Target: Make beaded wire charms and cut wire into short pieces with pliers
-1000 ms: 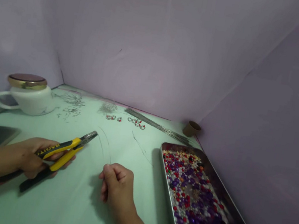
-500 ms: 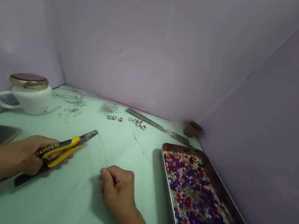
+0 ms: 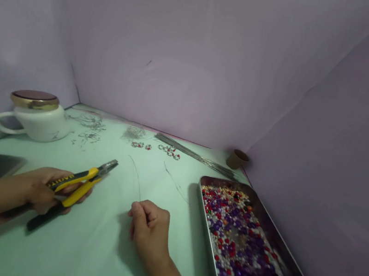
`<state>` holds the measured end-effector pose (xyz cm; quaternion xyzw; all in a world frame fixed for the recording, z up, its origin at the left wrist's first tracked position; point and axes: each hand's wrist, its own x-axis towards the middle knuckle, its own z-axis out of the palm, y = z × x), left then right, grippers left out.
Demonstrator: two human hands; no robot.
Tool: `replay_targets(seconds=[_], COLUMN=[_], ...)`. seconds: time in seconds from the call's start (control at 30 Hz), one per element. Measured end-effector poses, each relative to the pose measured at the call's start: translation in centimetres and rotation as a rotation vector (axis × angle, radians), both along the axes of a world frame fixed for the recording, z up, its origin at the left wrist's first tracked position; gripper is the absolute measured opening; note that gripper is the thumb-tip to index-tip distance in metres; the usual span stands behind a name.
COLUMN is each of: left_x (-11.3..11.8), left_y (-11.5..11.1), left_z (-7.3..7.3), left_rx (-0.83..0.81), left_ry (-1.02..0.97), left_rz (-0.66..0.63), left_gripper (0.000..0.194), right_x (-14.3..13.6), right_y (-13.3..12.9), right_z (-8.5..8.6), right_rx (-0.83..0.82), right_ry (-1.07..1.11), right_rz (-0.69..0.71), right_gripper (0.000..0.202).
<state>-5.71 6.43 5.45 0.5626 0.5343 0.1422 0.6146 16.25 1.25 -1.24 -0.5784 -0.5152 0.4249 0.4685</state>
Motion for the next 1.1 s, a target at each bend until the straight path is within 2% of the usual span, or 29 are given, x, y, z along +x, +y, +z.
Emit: replay_targets(seconds=[0.1, 0.5, 0.67, 0.93, 1.0, 1.03, 1.1], left_x=[0.3, 0.4, 0.3, 0.1, 0.1, 0.0, -0.4], left_y=[-0.6, -1.0, -0.9, -0.3, 0.0, 0.3, 0.9], left_z=[0.1, 0.3, 0.0, -0.3, -0.5, -0.5, -0.6], left_rx=[-0.101, -0.075, -0.003, 0.140, 0.083, 0.025, -0.075], left_ry=[-0.119, 0.039, 0.015, 0.141, 0.064, -0.013, -0.169], left_rz=[-0.049, -0.009, -0.091, -0.139, -0.093, -0.020, 0.225], left_gripper=[0.022, 0.022, 0.022, 0.014, 0.016, 0.018, 0.025], right_x=[0.0, 0.0, 0.0, 0.2, 0.1, 0.0, -0.2], right_y=[0.0, -0.4, -0.4, -0.4, -0.5, -0.7, -1.0], right_z=[-0.1, -0.1, -0.1, 0.2, 0.1, 0.1, 0.2], right_rx=[0.029, 0.161, 0.174, 0.162, 0.157, 0.160, 0.160], right_ry=[-0.048, -0.213, -0.243, -0.268, -0.268, -0.271, -0.272], right_rz=[0.019, 0.113, 0.128, 0.132, 0.131, 0.141, 0.176], right_gripper=[0.032, 0.033, 0.034, 0.035, 0.035, 0.035, 0.037])
